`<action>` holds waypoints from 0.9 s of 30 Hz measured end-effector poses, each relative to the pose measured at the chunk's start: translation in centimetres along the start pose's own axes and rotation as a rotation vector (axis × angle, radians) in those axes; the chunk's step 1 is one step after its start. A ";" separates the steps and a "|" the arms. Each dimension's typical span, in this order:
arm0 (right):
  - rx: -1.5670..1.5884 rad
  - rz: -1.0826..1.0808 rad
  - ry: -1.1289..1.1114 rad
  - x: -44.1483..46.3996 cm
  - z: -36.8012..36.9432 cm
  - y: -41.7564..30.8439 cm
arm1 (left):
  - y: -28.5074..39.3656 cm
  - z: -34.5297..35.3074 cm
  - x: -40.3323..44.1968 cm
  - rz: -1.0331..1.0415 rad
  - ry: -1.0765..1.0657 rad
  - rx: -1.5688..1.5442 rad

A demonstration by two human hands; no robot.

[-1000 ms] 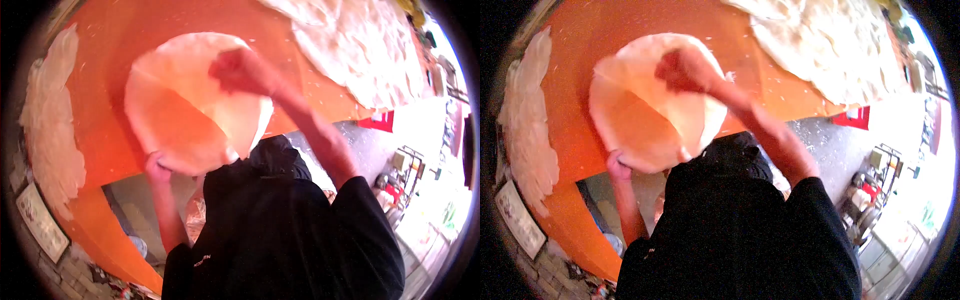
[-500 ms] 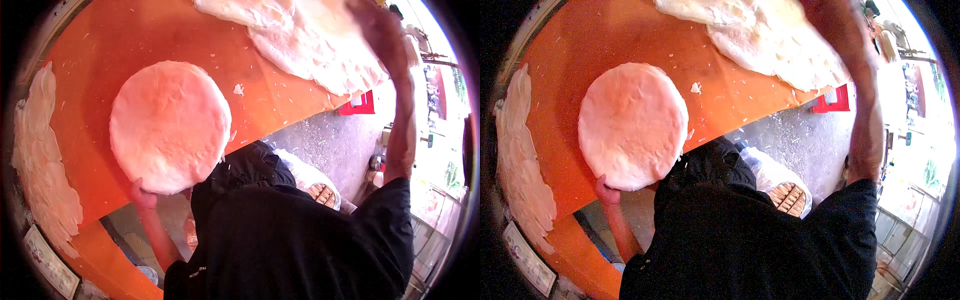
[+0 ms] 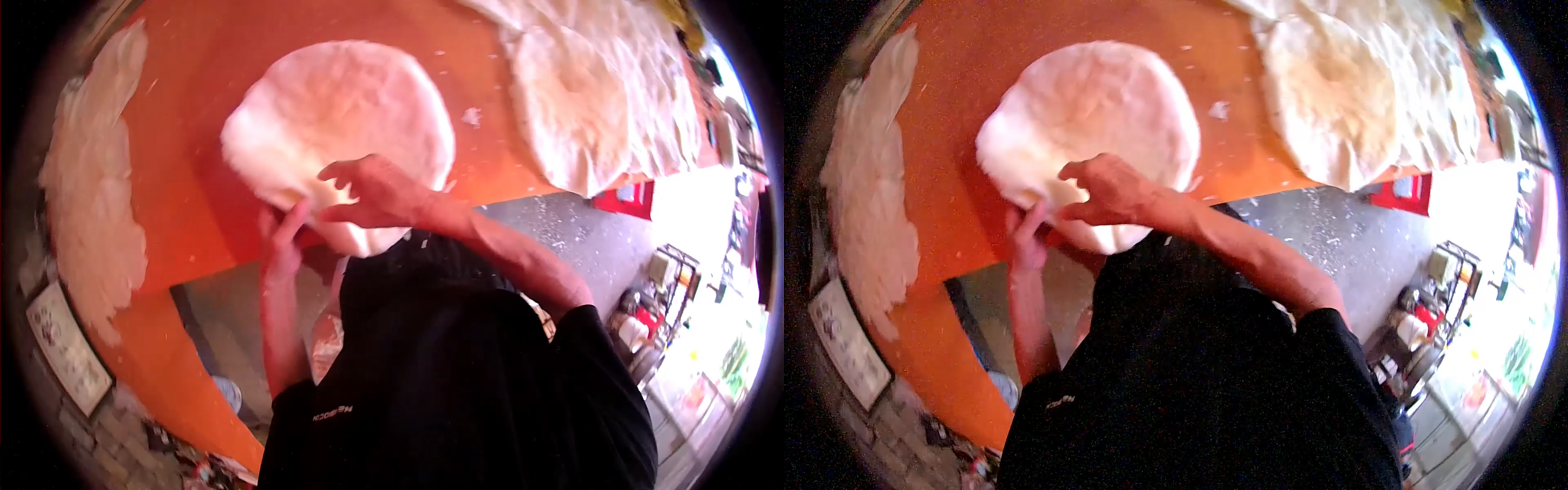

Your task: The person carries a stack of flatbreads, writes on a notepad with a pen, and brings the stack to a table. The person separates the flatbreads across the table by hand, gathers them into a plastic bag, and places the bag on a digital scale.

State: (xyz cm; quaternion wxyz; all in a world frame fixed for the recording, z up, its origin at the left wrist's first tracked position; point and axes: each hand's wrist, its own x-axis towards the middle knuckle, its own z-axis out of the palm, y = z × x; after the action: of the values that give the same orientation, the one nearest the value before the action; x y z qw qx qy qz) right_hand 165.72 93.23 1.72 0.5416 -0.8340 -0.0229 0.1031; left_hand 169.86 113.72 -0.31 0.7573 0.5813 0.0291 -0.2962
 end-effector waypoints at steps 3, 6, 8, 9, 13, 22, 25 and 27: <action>0.286 0.178 -0.083 0.1 -0.2 0.2 | 0.8 1.0 -0.6 -0.018 0.024 -0.022; 0.290 0.231 -0.054 0.2 0.0 -0.5 | 0.6 1.1 -0.6 0.050 0.034 -0.050; 0.193 0.187 -0.031 0.5 0.7 -0.9 | 0.2 0.8 -0.7 -0.078 0.141 -0.045; 0.184 0.180 -0.038 0.8 1.0 -1.3 | 0.3 0.9 -0.8 -0.091 0.154 -0.053; 0.426 0.309 -0.145 1.4 -0.1 -0.1 | 1.0 1.8 -0.8 0.016 0.150 -0.057; 0.804 0.395 -0.229 2.1 0.3 2.0 | 0.2 2.2 -0.6 -0.005 0.222 0.038; 0.644 0.344 -0.054 2.3 0.3 3.2 | -0.6 2.2 -0.5 0.040 0.315 -0.087; 0.328 0.207 0.108 2.4 0.8 2.1 | -0.8 2.3 -0.6 0.050 0.354 -0.068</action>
State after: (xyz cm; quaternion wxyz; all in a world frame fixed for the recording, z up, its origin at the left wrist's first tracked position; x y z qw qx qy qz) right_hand 167.79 93.47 -0.87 0.6571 -0.7368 0.1093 0.1156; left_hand 168.28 111.75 -0.02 0.7667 0.5989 0.1577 -0.1692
